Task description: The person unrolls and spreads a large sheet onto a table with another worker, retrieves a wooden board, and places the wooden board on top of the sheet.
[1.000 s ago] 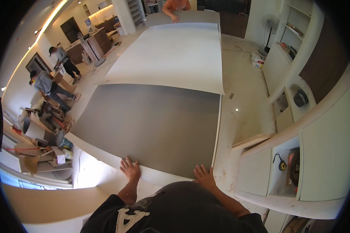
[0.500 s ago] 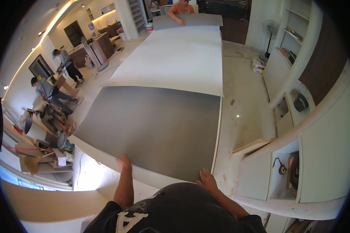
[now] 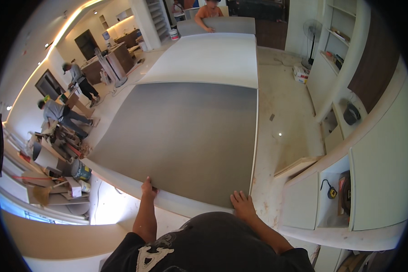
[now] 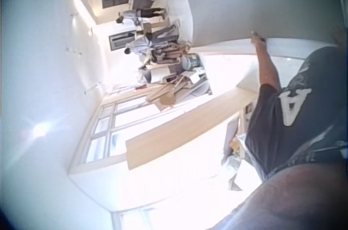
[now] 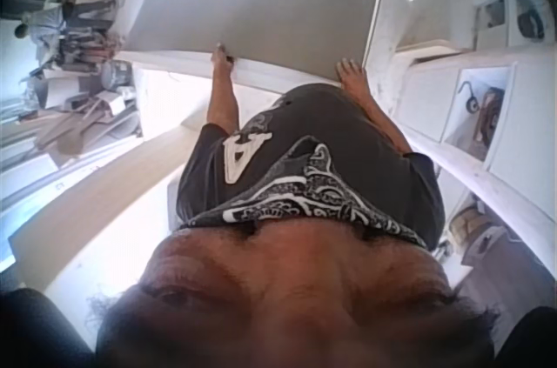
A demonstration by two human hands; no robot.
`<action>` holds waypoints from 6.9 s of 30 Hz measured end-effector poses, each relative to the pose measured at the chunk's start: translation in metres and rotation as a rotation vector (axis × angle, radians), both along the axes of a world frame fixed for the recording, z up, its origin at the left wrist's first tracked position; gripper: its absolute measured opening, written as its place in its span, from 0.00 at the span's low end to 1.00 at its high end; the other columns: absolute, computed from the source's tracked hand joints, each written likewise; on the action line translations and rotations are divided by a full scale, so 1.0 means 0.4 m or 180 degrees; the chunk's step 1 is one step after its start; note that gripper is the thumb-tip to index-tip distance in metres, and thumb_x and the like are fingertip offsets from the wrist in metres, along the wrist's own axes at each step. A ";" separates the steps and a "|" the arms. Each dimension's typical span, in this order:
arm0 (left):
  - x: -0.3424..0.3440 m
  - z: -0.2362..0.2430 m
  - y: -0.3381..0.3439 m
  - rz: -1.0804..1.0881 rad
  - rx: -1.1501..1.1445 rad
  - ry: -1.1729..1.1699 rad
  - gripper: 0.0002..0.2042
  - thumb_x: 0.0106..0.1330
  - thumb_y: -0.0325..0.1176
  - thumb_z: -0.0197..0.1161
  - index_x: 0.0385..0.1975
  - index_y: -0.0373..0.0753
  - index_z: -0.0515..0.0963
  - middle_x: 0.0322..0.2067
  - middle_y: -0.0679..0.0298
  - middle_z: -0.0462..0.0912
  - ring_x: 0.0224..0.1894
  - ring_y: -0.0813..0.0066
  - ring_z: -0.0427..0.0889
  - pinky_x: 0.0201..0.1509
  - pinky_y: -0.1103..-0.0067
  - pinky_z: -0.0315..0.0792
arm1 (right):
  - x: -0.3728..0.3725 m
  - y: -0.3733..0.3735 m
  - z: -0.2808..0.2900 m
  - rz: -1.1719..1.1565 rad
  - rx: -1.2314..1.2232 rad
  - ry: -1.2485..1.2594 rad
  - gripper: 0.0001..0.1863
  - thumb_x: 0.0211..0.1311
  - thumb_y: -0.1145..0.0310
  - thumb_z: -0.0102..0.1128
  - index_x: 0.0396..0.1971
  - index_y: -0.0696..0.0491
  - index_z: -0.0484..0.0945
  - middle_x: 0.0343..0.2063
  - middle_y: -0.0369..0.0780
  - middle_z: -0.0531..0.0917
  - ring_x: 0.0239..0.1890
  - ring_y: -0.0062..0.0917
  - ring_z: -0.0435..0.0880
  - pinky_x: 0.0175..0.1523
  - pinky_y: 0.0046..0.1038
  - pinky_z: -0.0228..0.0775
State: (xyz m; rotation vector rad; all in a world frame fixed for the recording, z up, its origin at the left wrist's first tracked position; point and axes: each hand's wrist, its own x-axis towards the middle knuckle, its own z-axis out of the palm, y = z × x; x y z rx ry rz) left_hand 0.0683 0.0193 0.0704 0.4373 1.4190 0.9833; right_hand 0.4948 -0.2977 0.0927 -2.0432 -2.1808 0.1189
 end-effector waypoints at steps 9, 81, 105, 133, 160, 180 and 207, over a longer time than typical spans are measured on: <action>0.015 0.016 -0.084 0.0650 0.0164 0.0584 0.19 0.72 0.42 0.62 0.55 0.35 0.74 0.46 0.55 0.83 0.42 0.57 0.84 0.34 0.61 0.80 | 0.026 -0.073 0.001 0.0189 -0.0075 0.0376 0.27 0.64 0.58 0.60 0.62 0.47 0.74 0.68 0.41 0.73 0.69 0.40 0.73 0.57 0.49 0.72; -0.086 -0.110 -0.102 0.0262 -0.0149 0.0700 0.24 0.71 0.52 0.65 0.52 0.35 0.74 0.41 0.54 0.84 0.33 0.58 0.86 0.31 0.61 0.85 | -0.032 -0.069 -0.080 0.0142 0.0079 0.0624 0.43 0.55 0.47 0.73 0.68 0.52 0.69 0.72 0.44 0.66 0.76 0.45 0.60 0.73 0.61 0.48; -0.338 -0.089 0.140 -0.0838 -0.0865 -0.0913 0.18 0.80 0.42 0.49 0.62 0.39 0.67 0.56 0.49 0.76 0.53 0.45 0.81 0.52 0.46 0.74 | -0.375 0.181 -0.077 -0.3857 -0.0522 -0.0128 0.47 0.73 0.43 0.46 0.76 0.65 0.47 0.78 0.55 0.47 0.80 0.49 0.43 0.79 0.55 0.39; -0.577 -0.111 0.304 -0.0320 -0.0412 -0.0232 0.16 0.78 0.45 0.55 0.54 0.41 0.74 0.41 0.58 0.84 0.40 0.58 0.86 0.40 0.58 0.81 | -0.314 0.185 -0.116 -0.4882 0.0152 0.0006 0.38 0.73 0.43 0.50 0.69 0.58 0.62 0.62 0.50 0.75 0.60 0.45 0.77 0.62 0.48 0.68; -0.543 -0.092 0.295 -0.0141 -0.0332 0.0317 0.14 0.76 0.44 0.59 0.47 0.39 0.75 0.31 0.61 0.80 0.25 0.64 0.82 0.26 0.64 0.82 | -0.270 0.193 -0.150 -0.5158 -0.0497 -0.0117 0.33 0.78 0.45 0.42 0.68 0.56 0.63 0.54 0.47 0.78 0.56 0.41 0.81 0.57 0.46 0.74; -0.534 -0.067 0.312 -0.0129 -0.0363 0.0302 0.15 0.74 0.41 0.63 0.44 0.34 0.74 0.28 0.59 0.80 0.23 0.65 0.82 0.21 0.66 0.82 | -0.253 0.231 -0.160 -0.5286 -0.0707 -0.0074 0.29 0.77 0.46 0.44 0.63 0.55 0.65 0.51 0.47 0.78 0.53 0.42 0.80 0.55 0.45 0.74; -0.523 -0.063 0.313 -0.0089 -0.0480 0.0321 0.13 0.76 0.40 0.59 0.42 0.35 0.76 0.26 0.62 0.82 0.19 0.68 0.82 0.19 0.68 0.81 | -0.248 0.244 -0.152 -0.5237 -0.0540 -0.0249 0.28 0.76 0.47 0.47 0.60 0.54 0.67 0.49 0.47 0.79 0.53 0.42 0.81 0.54 0.47 0.74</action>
